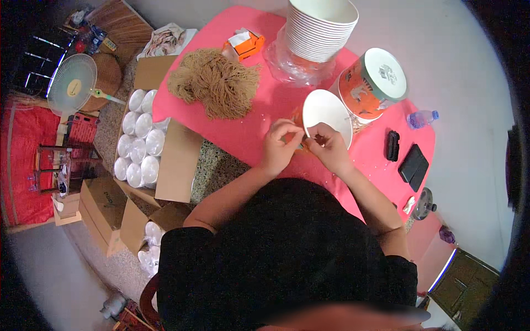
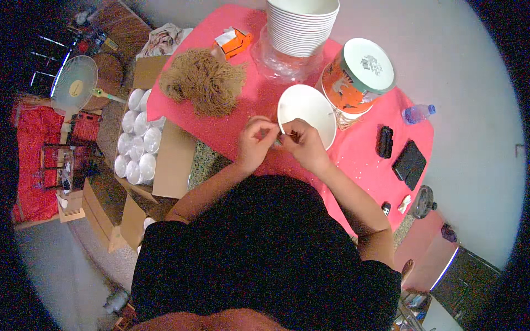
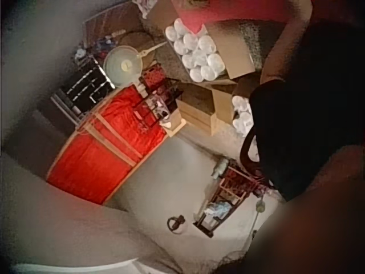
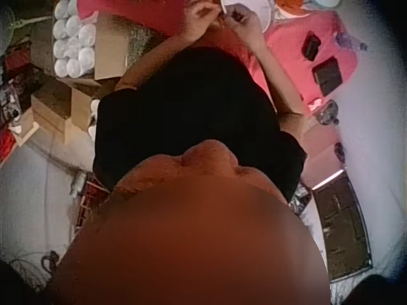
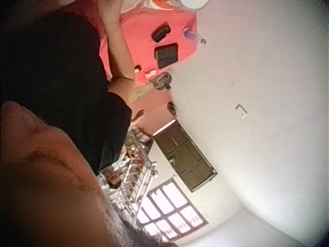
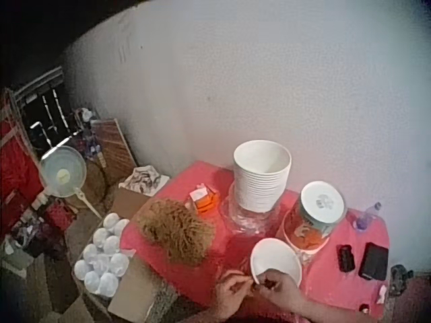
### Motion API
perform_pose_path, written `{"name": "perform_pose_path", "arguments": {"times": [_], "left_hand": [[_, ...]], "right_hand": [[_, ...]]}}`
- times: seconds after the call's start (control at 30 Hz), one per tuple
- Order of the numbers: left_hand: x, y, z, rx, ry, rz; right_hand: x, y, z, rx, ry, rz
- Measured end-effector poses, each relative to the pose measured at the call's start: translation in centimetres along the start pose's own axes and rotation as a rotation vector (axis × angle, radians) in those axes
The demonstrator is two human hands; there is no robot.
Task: Attaching plastic or wire handles to decorative paper buckets.
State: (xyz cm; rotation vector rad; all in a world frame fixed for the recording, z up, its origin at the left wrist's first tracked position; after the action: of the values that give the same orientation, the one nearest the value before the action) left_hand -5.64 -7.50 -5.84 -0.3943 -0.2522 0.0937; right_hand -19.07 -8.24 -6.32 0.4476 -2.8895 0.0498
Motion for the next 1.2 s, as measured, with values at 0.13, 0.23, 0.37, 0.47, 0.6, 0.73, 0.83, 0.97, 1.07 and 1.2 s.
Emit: {"name": "perform_pose_path", "arguments": {"times": [0.13, 0.23, 0.37, 0.47, 0.6, 0.73, 0.83, 0.97, 1.07, 1.2], "left_hand": [[-0.1, 0.4, -3.3, 0.238, 0.138, 0.004], [0.3, -0.4, -5.6, 0.37, 0.355, 0.008], [3.3, -3.1, -6.5, 0.47, 0.77, 0.224], [5.4, -4.5, -7.6, 0.459, 0.794, 0.124], [2.2, -3.7, -5.3, 0.369, 0.049, -0.333], [-0.3, -2.7, -1.6, 0.221, 0.13, -0.417], [-1.7, -2.8, -2.2, 0.229, 0.021, -0.556], [-1.9, -3.0, -4.1, 0.455, 0.171, -0.569], [-2.1, -2.6, -5.9, 0.768, 0.55, -0.636], [-2.1, -2.4, -6.2, 0.893, 0.668, -0.631]], "right_hand": [[-1.0, -0.2, 0.9, 0.016, -0.012, -0.061], [-1.8, -0.5, 1.5, -0.011, -0.02, -0.116], [-2.4, -0.9, 2.2, -0.081, 0.069, -0.24], [-2.3, -1.2, 0.2, -0.089, 0.167, -0.32], [-0.5, -2.4, -2.7, -0.009, 0.317, -0.281], [-0.9, -4.1, -5.0, 0.1, 0.344, -0.376], [-1.0, -5.5, -4.6, 0.101, 0.037, -0.399], [1.7, -6.6, -2.7, 0.132, 0.246, -0.061], [2.6, -5.7, -1.6, 0.208, 0.372, 0.052], [1.9, -4.6, -1.0, 0.127, 0.394, -0.067]]}}
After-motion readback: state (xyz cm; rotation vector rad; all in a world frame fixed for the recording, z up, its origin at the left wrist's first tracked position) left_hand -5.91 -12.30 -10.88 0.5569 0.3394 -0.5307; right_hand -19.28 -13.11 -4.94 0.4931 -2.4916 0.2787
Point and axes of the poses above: each hand's wrist, its own y-axis away from the middle knuckle, its own x-axis out of the back of the hand, z = x × y, the point moved 8 cm from there along -y, towards the middle knuckle, and after that the axes turned 1 degree about x, right-handed, at the moved point
